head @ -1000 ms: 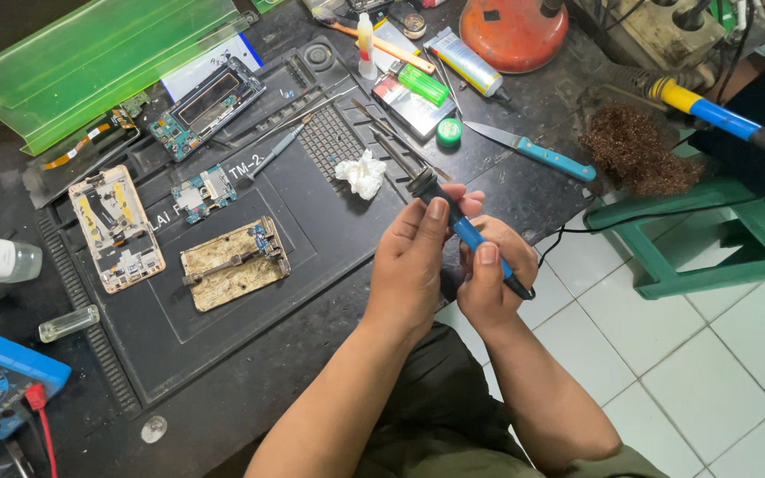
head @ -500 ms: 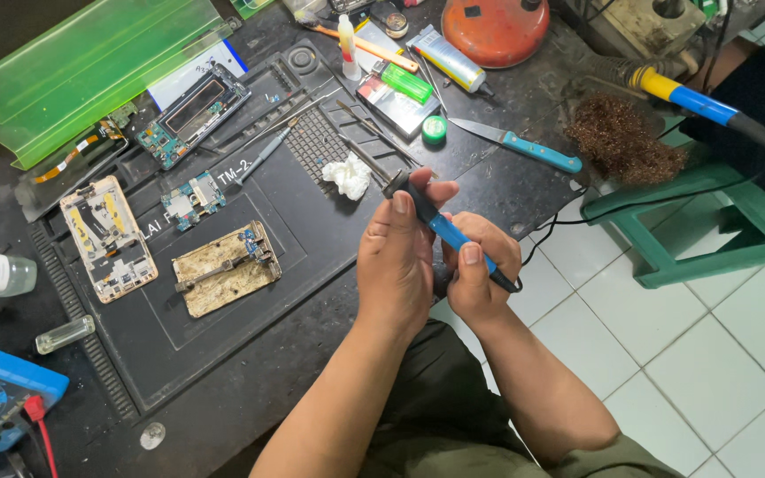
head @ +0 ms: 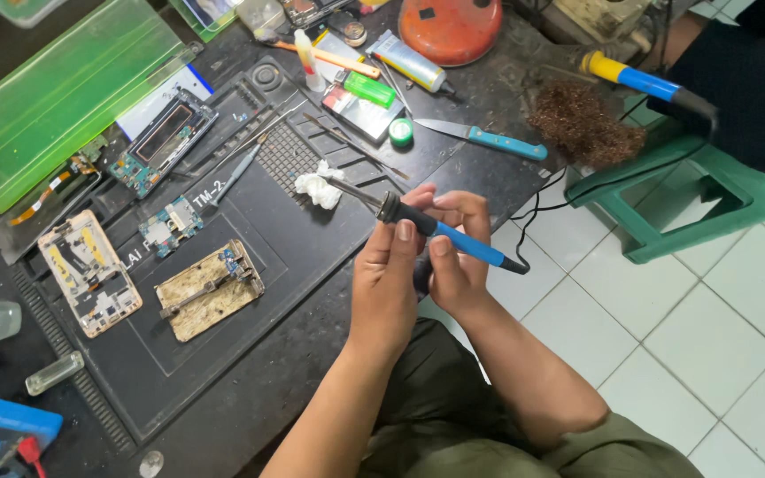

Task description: The person cleans a circuit board with a brush and a liquid, then uses a soldering iron and solder wire to solder components on the board. The person also handles a roll of solder wire and a small bottle of liquid during the process.

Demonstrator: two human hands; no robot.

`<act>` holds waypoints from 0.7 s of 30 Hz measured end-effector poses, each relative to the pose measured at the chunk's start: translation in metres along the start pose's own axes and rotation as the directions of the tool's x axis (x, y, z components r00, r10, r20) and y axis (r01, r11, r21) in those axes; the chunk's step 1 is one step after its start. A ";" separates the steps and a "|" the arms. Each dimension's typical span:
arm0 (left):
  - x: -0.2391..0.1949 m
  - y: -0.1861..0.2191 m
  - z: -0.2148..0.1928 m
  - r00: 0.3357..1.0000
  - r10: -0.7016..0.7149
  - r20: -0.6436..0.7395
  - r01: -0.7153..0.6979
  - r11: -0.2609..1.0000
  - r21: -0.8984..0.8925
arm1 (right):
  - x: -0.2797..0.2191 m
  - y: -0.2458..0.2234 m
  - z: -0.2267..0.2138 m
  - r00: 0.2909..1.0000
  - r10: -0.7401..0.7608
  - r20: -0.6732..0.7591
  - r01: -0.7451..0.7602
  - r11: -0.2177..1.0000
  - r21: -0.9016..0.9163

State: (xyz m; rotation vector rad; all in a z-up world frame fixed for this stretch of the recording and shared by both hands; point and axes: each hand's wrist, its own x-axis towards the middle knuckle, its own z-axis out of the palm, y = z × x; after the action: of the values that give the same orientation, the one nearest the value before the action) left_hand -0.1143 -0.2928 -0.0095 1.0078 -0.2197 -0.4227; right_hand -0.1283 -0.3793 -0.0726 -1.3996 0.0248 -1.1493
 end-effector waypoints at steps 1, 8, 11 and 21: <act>0.000 -0.001 0.000 1.000 -0.002 0.004 0.002 0.994 0.108 | -0.003 0.004 -0.007 0.999 0.026 -0.019 -0.027 0.999 -0.035; -0.089 0.052 0.055 0.975 -0.194 -0.109 0.221 0.785 0.579 | 0.002 -0.002 -0.009 0.952 0.280 -0.126 -0.266 0.957 0.114; -0.099 0.070 0.050 0.861 0.124 0.493 -0.481 0.514 0.711 | -0.004 0.007 -0.015 0.930 0.331 -0.159 -0.302 0.936 0.181; 0.044 0.129 0.221 0.311 0.240 0.920 -0.934 -0.101 0.342 | 0.006 -0.012 -0.019 0.987 0.143 -0.072 -0.137 0.987 0.079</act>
State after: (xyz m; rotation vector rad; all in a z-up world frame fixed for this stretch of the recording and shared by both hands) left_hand -0.1251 -0.4230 0.2155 1.6870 -1.7907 0.5535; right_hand -0.1440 -0.3948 -0.0649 -1.2676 0.1328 -1.0764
